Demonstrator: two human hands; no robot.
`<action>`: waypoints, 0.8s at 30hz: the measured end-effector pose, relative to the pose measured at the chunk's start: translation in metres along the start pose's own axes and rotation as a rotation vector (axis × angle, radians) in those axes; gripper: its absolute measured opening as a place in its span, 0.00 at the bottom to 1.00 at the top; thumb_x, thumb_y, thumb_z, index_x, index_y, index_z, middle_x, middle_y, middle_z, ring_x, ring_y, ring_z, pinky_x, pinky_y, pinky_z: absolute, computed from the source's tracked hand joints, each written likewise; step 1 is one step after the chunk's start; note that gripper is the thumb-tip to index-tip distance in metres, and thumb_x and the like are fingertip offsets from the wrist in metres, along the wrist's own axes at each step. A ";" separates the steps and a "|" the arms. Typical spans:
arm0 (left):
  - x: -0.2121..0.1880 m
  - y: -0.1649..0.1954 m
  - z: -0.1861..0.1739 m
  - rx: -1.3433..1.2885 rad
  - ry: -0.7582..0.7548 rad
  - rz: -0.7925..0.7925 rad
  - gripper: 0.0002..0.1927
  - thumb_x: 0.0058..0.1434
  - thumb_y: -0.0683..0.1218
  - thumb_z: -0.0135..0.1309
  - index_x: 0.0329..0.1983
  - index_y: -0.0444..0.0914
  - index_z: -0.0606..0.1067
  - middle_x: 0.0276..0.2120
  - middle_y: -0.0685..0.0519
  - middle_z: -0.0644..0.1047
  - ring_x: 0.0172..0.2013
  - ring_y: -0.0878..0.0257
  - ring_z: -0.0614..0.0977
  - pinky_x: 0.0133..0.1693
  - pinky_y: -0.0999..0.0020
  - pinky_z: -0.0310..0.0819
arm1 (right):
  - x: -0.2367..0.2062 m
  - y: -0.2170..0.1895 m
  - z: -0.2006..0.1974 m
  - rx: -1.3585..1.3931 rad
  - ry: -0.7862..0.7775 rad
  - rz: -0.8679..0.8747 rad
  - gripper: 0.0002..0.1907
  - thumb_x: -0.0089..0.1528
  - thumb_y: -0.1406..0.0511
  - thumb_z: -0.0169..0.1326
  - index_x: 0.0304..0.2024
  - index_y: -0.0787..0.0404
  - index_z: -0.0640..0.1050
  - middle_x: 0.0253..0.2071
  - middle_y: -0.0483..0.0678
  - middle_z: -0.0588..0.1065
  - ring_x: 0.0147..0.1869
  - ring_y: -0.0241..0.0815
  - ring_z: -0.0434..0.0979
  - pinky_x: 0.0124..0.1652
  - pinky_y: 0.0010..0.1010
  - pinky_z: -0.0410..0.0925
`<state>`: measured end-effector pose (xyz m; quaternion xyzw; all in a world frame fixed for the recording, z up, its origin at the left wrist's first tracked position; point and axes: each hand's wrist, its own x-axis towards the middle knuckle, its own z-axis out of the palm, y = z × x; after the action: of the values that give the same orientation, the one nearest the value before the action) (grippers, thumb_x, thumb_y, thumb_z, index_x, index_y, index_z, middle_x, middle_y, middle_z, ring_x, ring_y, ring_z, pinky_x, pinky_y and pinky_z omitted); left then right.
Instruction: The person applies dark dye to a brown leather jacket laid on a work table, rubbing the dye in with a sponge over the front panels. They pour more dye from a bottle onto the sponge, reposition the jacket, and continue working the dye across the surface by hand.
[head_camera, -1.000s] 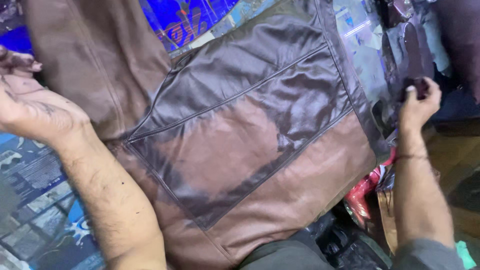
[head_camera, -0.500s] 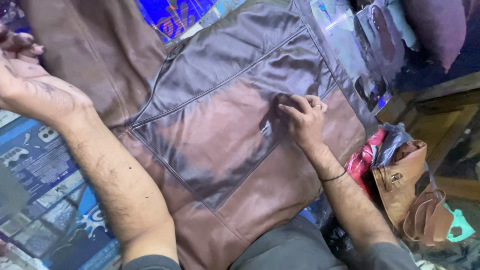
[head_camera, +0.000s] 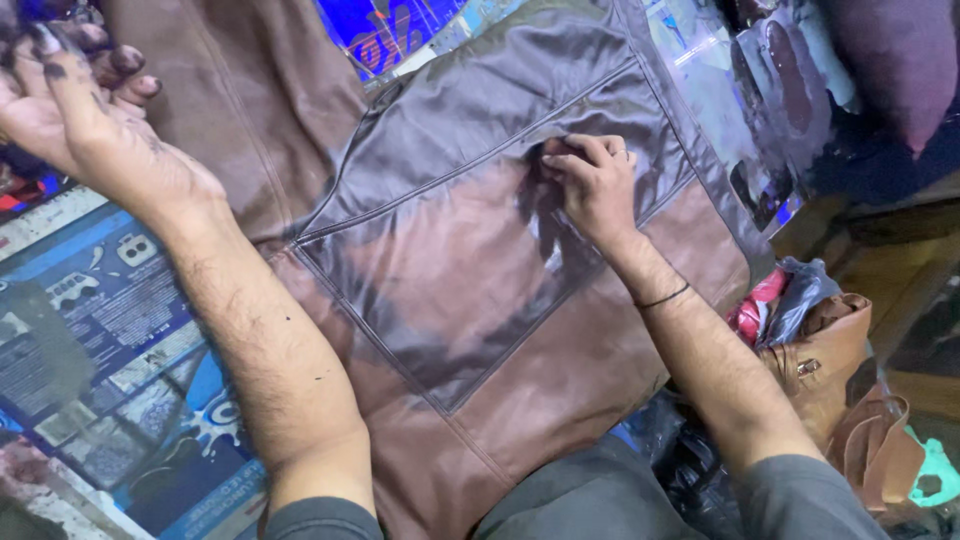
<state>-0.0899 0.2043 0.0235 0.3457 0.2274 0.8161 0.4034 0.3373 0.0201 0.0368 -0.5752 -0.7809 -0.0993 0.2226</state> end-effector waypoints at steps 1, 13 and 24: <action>-0.001 0.002 0.001 -0.004 0.004 -0.005 0.10 0.83 0.41 0.53 0.58 0.32 0.66 0.41 0.46 0.74 0.34 0.60 0.74 0.33 0.71 0.66 | 0.005 -0.003 0.004 0.080 0.019 -0.062 0.11 0.58 0.68 0.60 0.43 0.51 0.85 0.53 0.44 0.77 0.55 0.50 0.73 0.52 0.41 0.63; -0.004 0.003 0.001 0.006 -0.038 0.009 0.11 0.83 0.40 0.52 0.61 0.34 0.65 0.48 0.45 0.76 0.35 0.59 0.75 0.35 0.69 0.67 | -0.003 0.000 -0.011 -0.126 -0.024 -0.049 0.17 0.55 0.68 0.60 0.45 0.48 0.85 0.52 0.42 0.78 0.53 0.48 0.73 0.51 0.40 0.61; -0.002 -0.001 -0.005 0.079 0.025 -0.052 0.10 0.75 0.44 0.53 0.50 0.31 0.77 0.46 0.46 0.79 0.41 0.58 0.77 0.37 0.67 0.66 | -0.084 -0.018 -0.051 -0.075 -0.123 0.046 0.21 0.54 0.67 0.59 0.50 0.48 0.84 0.55 0.45 0.77 0.54 0.48 0.73 0.51 0.42 0.60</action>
<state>-0.0928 0.2031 0.0186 0.3451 0.2733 0.8001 0.4075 0.3519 -0.0780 0.0445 -0.6060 -0.7753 -0.0880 0.1547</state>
